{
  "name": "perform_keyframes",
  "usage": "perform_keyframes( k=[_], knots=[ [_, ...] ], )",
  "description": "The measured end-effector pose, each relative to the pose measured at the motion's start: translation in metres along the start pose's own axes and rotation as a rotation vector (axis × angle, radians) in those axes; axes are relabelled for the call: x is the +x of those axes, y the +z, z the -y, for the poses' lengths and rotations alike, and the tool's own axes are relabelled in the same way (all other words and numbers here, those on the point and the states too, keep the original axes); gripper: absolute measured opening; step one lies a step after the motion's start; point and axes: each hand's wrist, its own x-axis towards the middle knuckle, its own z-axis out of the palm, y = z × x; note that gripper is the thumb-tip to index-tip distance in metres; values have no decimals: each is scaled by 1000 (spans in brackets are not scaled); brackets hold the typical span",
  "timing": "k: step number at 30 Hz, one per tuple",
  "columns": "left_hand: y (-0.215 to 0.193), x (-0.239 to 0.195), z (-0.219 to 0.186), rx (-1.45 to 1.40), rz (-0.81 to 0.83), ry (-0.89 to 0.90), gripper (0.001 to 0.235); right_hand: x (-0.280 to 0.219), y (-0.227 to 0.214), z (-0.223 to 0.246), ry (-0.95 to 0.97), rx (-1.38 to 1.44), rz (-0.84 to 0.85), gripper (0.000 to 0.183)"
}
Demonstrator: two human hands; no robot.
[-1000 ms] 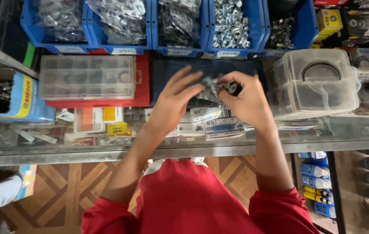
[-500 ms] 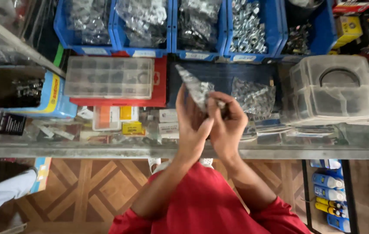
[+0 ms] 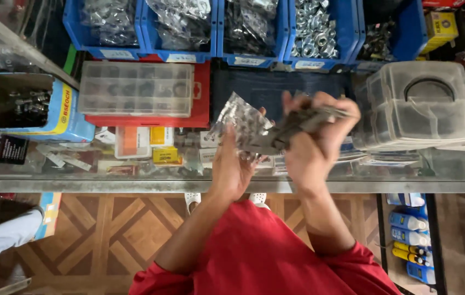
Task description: The person organizes small hardware items in a workshop setting. They repeatedly pick up plastic bags containing metal fasteners, shake them to settle the contents, and place them into blue storage bins. The person also moves a white basket and a clear plastic container on the glass counter and handles several small product boxes.
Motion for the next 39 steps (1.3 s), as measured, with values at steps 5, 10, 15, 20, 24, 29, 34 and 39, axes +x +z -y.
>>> perform_keyframes(
  k=[5,10,15,20,24,29,34,39],
  knots=[
    [-63,41,24,-21,65,29,64,-19,-16,-38,-354,-979,526,38],
    [5,-10,-13,223,-190,80,94,-58,-13,-39,-299,-1036,567,40],
    [-16,-2,6,-97,76,100,73,-44,-30,-48,-318,-962,431,40],
    [-53,6,16,98,161,67,62,-43,-22,-35,-396,-1011,240,29],
    [-52,3,16,75,132,17,57,-82,-47,-64,-379,-953,407,26],
    [-19,-6,28,-116,-79,92,55,-31,-35,-34,-478,-914,281,18],
    [-17,4,44,-92,-85,74,64,-32,-49,-28,-468,-958,333,23],
    [-40,20,62,116,-260,38,73,-62,-77,-23,-338,-799,497,27]
  ],
)
